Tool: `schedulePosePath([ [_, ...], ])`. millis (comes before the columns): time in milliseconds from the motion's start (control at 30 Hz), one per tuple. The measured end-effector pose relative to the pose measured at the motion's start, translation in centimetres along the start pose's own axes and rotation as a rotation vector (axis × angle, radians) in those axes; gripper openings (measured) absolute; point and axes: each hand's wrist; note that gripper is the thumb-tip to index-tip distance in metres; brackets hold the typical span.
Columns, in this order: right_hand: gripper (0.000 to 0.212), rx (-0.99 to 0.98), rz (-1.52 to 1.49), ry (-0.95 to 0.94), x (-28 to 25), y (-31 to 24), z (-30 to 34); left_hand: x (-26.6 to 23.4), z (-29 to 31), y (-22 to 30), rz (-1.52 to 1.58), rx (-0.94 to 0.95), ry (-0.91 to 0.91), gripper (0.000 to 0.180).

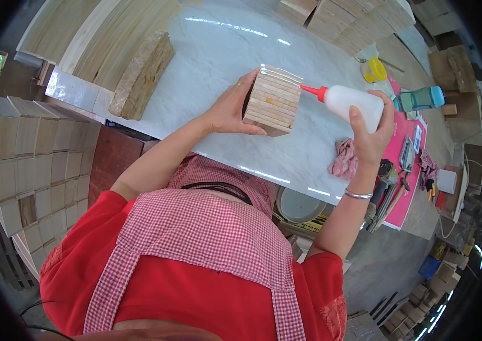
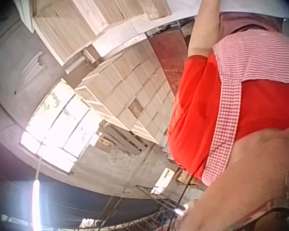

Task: Assembling wooden boxes by applying glue and using a pneumatic nail gun.

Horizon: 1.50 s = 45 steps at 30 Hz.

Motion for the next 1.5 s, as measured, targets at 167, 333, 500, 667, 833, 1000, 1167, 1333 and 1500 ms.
schedulePosePath([
  [167,0.048,-0.019,-0.062,0.038,1.5,-0.6,0.5,0.0,0.0,0.0,0.023,-0.013,-0.002,0.134],
  [333,0.047,-0.025,-0.078,-0.048,5.2,-1.8,0.6,0.2,-0.1,0.0,0.025,-0.01,-0.004,0.134],
  [500,0.047,0.042,-0.139,-0.098,5.3,-1.9,0.5,0.3,0.0,0.0,0.009,0.015,0.012,0.134],
  [667,0.046,-0.015,-0.009,-0.011,1.3,-0.5,0.4,0.1,0.0,0.1,0.005,0.021,0.025,0.132],
  [833,0.044,0.026,-0.034,0.038,0.2,-0.4,1.2,0.1,0.0,0.1,-0.006,0.02,0.029,0.131],
  [1000,0.044,-0.018,-0.075,0.021,3.6,-1.4,1.5,0.1,0.0,0.2,-0.021,0.018,0.019,0.132],
  [1167,0.045,0.041,-0.146,-0.103,5.5,-1.8,1.1,0.2,-0.2,0.2,0.033,0.003,0.01,0.133],
  [1333,0.045,0.011,-0.08,-0.079,3.6,-1.2,0.9,0.1,-0.1,0.1,0.025,0.004,0.016,0.132],
  [1500,0.044,0.004,0.004,0.037,0.2,-0.2,1.4,0.0,-0.1,0.2,-0.021,0.018,0.018,0.131],
])
Point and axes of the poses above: each hand's wrist, its own z-axis away from the middle knuckle, its own x-axis out of the palm, y = z × x, and after that the axes turned 15 degrees about x, right-handed
